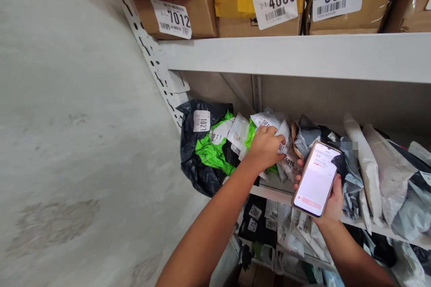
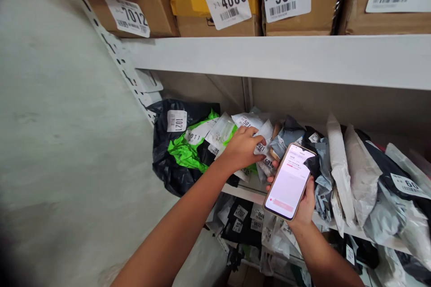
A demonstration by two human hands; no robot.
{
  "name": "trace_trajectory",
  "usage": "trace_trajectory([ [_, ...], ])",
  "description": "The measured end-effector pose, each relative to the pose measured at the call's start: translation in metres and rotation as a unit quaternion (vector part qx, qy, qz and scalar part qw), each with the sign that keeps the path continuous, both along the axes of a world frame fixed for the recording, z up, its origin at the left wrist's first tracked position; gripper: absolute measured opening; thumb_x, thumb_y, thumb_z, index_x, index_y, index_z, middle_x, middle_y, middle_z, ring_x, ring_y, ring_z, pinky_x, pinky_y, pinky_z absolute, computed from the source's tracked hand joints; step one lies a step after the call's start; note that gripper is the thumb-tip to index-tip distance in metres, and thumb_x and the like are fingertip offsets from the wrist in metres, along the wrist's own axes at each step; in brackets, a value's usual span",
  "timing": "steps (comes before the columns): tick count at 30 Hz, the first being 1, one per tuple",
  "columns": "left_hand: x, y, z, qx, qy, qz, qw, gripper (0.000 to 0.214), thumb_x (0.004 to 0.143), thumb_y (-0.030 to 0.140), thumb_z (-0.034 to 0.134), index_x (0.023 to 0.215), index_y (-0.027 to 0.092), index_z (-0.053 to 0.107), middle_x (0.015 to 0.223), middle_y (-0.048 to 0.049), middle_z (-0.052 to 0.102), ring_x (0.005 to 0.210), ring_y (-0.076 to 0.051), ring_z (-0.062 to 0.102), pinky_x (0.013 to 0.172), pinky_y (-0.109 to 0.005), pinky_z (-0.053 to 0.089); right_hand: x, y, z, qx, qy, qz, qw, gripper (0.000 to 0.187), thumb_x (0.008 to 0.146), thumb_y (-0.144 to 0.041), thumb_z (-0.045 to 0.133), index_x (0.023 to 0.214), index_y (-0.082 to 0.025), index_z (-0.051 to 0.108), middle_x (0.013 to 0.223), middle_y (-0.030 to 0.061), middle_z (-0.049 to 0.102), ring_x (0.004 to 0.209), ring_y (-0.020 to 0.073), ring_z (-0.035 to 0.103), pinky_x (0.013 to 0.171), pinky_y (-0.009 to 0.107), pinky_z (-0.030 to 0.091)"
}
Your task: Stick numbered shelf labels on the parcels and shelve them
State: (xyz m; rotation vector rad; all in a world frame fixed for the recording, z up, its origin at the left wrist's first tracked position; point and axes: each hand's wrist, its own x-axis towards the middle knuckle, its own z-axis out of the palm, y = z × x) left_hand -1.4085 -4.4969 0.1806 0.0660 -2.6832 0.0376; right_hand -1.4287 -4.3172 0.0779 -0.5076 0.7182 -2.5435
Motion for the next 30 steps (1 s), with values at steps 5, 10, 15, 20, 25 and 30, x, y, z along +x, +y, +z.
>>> trace_trajectory([
  [5, 0.011, -0.001, -0.008, -0.031, 0.106, -0.089, 0.99, 0.018, 0.073, 0.031, 0.079, 0.087, 0.022, 0.074, 0.132, -0.0091, 0.06, 0.128, -0.032, 0.048, 0.121, -0.06, 0.021, -0.002, 0.007, -0.002, 0.028, 0.002, 0.025, 0.999, 0.057, 0.074, -0.067, 0.071, 0.114, -0.027, 0.073, 0.111, 0.0084, 0.078, 0.078, 0.0283, 0.074, 0.069, 0.046, 0.062],
  [10, 0.016, 0.002, -0.017, 0.021, 0.114, -0.119, 0.986, 0.013, 0.078, 0.024, 0.068, 0.09, 0.025, 0.07, 0.104, -0.0036, 0.07, 0.111, -0.027, 0.058, 0.12, -0.058, 0.025, -0.007, 0.018, -0.005, 0.036, 0.016, 0.032, 0.999, 0.058, 0.078, -0.068, 0.065, 0.122, -0.029, 0.07, 0.123, 0.0088, 0.074, 0.083, 0.0281, 0.074, 0.075, 0.048, 0.061],
  [15, 0.016, 0.006, -0.019, 0.066, 0.12, -0.136, 0.981, 0.026, 0.078, 0.02, 0.059, 0.103, 0.021, 0.064, 0.108, -0.0067, 0.069, 0.113, -0.027, 0.056, 0.118, -0.052, 0.032, -0.001, 0.018, -0.008, 0.061, -0.002, 0.05, 0.997, 0.063, 0.077, -0.072, 0.064, 0.121, -0.027, 0.07, 0.129, 0.0103, 0.07, 0.086, 0.0288, 0.075, 0.077, 0.047, 0.061],
  [20, 0.018, 0.005, -0.013, 0.043, 0.042, -0.148, 0.987, 0.057, 0.074, 0.007, 0.049, 0.13, 0.021, 0.055, 0.131, -0.0097, 0.064, 0.129, -0.028, 0.049, 0.121, -0.063, 0.017, 0.007, 0.014, -0.006, 0.031, -0.02, 0.043, 0.998, 0.061, 0.076, -0.071, 0.066, 0.117, -0.027, 0.072, 0.135, 0.0074, 0.067, 0.082, 0.0257, 0.075, 0.072, 0.041, 0.062],
  [25, 0.021, -0.001, -0.017, 0.035, 0.011, -0.12, 0.992, 0.065, 0.077, 0.031, 0.068, 0.138, 0.021, 0.049, 0.133, -0.0131, 0.064, 0.135, -0.036, 0.044, 0.119, -0.071, 0.013, 0.007, 0.012, -0.003, -0.008, -0.014, 0.061, 0.998, 0.066, 0.079, -0.073, 0.061, 0.122, -0.025, 0.071, 0.115, 0.0093, 0.077, 0.078, 0.0248, 0.075, 0.069, 0.038, 0.061],
  [30, 0.021, -0.004, -0.027, 0.044, 0.066, -0.129, 0.989, 0.066, 0.09, 0.042, 0.059, 0.148, 0.023, 0.034, 0.134, -0.0127, 0.063, 0.134, -0.032, 0.048, 0.119, -0.069, 0.015, 0.006, 0.012, -0.003, -0.01, -0.022, 0.056, 0.998, 0.07, 0.073, -0.074, 0.067, 0.122, -0.024, 0.07, 0.116, 0.0097, 0.076, 0.074, 0.0252, 0.074, 0.064, 0.037, 0.06],
])
